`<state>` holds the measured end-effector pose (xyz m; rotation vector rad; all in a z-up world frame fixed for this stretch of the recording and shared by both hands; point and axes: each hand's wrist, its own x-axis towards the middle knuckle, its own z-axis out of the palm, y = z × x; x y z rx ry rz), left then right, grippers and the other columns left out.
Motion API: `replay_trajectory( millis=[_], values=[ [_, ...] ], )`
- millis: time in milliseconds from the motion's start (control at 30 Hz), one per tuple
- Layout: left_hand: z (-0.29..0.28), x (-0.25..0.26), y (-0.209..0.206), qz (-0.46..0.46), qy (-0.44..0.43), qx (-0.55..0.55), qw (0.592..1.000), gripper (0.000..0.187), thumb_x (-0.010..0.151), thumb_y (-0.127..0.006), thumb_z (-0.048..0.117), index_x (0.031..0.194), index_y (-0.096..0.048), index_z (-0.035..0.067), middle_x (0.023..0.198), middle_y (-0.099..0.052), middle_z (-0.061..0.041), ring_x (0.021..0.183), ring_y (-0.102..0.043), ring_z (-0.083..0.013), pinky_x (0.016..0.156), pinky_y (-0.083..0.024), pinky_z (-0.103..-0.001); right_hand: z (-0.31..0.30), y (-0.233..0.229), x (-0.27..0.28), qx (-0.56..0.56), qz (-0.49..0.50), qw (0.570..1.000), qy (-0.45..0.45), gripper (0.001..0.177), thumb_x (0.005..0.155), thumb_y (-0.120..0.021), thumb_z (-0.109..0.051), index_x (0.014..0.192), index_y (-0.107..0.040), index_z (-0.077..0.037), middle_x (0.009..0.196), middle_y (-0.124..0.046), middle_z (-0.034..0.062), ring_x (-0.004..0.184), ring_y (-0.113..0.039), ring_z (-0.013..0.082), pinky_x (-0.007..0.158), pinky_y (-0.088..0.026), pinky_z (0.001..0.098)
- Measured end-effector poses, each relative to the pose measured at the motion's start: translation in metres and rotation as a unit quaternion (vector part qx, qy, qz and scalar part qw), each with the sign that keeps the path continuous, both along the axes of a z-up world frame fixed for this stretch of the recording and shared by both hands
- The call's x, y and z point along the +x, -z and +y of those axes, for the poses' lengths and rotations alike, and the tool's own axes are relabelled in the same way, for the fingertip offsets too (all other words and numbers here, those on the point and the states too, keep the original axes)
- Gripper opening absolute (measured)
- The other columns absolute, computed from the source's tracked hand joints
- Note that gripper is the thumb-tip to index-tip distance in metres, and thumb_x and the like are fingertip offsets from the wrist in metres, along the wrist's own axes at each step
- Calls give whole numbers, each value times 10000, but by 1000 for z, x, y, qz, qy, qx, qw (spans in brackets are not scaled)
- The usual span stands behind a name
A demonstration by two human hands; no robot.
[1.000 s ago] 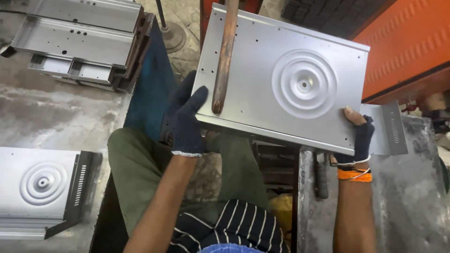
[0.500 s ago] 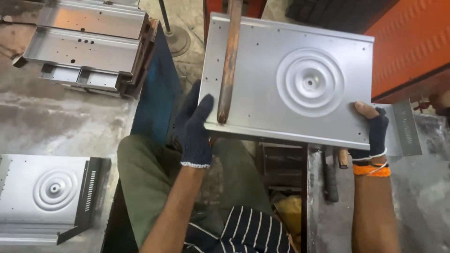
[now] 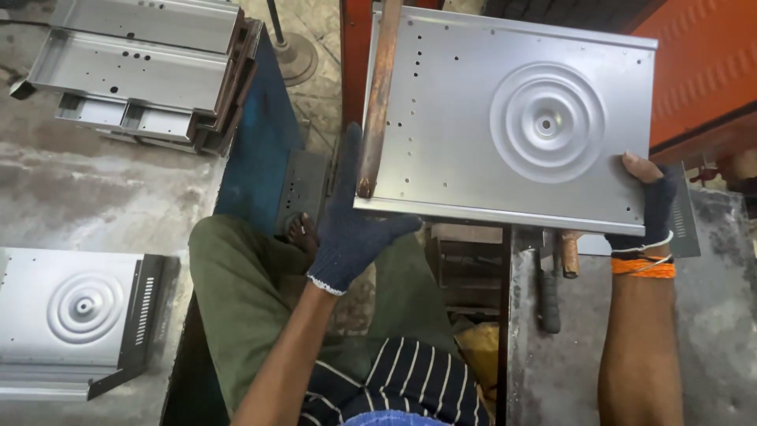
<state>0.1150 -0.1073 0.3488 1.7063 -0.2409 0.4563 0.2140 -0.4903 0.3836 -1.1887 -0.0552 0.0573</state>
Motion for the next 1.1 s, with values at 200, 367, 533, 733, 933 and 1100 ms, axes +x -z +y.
replay_trajectory(
  millis=[200,367,533,733,933,1100],
  values=[
    [-3,-4,-3,45,-7,-10,999,1282,731,-954,316,1680,-121,95,1684,-385,-182,1461,-535,-290,1164,-507,-415,-5,0,0,-46,-9,998,35,451,985,-655,-145,1327,-584,140,1246,-685,250,1082,-723,307,1016,-595,402],
    [3,-1,0,-5,-22,0,1000,1221,749,-959,243,1672,-178,73,1712,-316,-186,1532,-417,-322,1218,-425,-434,20,-18,-5,25,37,999,-22,439,936,-656,-127,1331,-628,64,1243,-713,198,1089,-745,269,993,-610,360],
    [32,-12,-4,8,16,-117,993,1169,766,-938,253,1662,-213,52,1733,-262,-159,1566,-358,-298,1259,-398,-413,10,17,15,24,16,1000,11,266,1015,-680,-138,1186,-626,59,1138,-700,180,996,-696,257,945,-588,359],
    [50,-17,-12,-11,-95,75,993,1114,732,-977,187,1617,-321,21,1657,-398,-173,1522,-433,-297,1244,-416,-420,57,-11,0,-51,78,994,52,232,905,-682,-196,1015,-714,6,978,-742,132,825,-728,232,757,-622,336],
    [77,-31,-9,78,-71,-5,994,1036,756,-903,184,1596,-324,3,1638,-415,-172,1482,-475,-292,1206,-453,-403,58,40,23,-122,60,989,51,233,934,-694,-228,1015,-701,-10,898,-702,93,713,-688,178,644,-581,313],
    [94,-34,-4,-4,-132,103,986,948,820,-914,126,1605,-402,-16,1618,-457,-181,1509,-464,-297,1269,-420,-423,92,10,11,-78,48,996,4,329,920,-713,-248,1075,-696,43,991,-729,148,817,-714,227,752,-599,336]
  ],
)
